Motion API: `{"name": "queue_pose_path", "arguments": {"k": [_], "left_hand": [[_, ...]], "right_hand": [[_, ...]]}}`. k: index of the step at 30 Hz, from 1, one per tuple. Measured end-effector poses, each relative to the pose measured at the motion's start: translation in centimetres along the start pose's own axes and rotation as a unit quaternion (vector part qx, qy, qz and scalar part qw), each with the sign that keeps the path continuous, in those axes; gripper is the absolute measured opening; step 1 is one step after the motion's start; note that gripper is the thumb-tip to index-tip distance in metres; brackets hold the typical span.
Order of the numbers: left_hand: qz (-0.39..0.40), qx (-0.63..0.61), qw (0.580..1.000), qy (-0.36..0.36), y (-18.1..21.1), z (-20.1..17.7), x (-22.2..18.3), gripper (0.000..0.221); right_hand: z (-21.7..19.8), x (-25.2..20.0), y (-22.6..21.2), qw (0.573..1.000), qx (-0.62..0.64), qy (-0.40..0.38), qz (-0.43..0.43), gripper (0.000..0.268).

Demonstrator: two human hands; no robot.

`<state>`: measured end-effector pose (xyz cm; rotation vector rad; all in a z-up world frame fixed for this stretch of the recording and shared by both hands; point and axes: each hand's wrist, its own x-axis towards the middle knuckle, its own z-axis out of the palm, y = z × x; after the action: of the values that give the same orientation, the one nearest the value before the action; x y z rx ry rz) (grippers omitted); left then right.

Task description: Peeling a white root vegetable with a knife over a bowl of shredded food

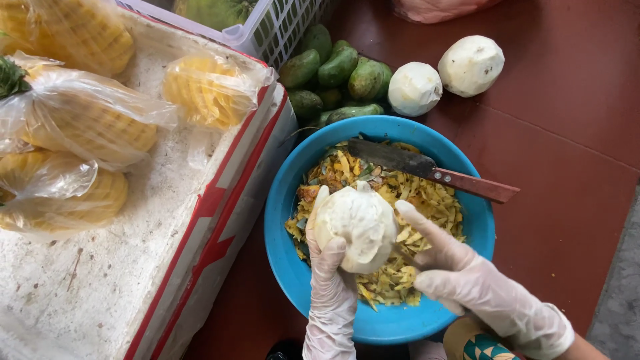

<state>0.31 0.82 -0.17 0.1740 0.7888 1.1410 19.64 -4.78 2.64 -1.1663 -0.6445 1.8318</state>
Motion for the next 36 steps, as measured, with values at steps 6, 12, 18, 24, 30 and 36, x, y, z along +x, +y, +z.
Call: {"name": "queue_pose_path", "arguments": {"k": [6, 12, 18, 24, 30, 36], "left_hand": [[0.043, -0.014, 0.998, 0.034, -0.4, 0.5, -0.5, 0.105], [0.098, 0.013, 0.994, 0.042, -1.9, 0.2, 0.0, 0.109], [0.122, 0.006, 0.992, 0.041, -2.4, 1.0, -0.6, 0.108], [0.144, 0.028, 0.988, 0.046, -3.2, 0.8, -0.4, 0.107], [0.119, -0.002, 0.989, 0.087, -3.4, 0.7, -0.1, 0.112], [0.151, 0.030, 0.985, 0.071, -3.6, 0.6, -0.3, 0.108]], "right_hand": [[2.1, -0.3, -0.5, 0.980, -0.161, 0.078, 0.084, 0.105], [3.1, -0.1, -0.6, 0.984, -0.069, 0.124, 0.104, 0.099], [2.9, 0.1, 0.2, 0.978, -0.089, 0.171, 0.076, 0.093], [2.4, 0.3, 0.6, 0.987, 0.006, 0.161, 0.024, 0.077], [2.8, 0.3, -1.1, 0.983, 0.082, 0.143, 0.082, 0.070], [3.2, 0.7, -0.2, 0.989, 0.065, 0.113, 0.062, 0.083]]}}
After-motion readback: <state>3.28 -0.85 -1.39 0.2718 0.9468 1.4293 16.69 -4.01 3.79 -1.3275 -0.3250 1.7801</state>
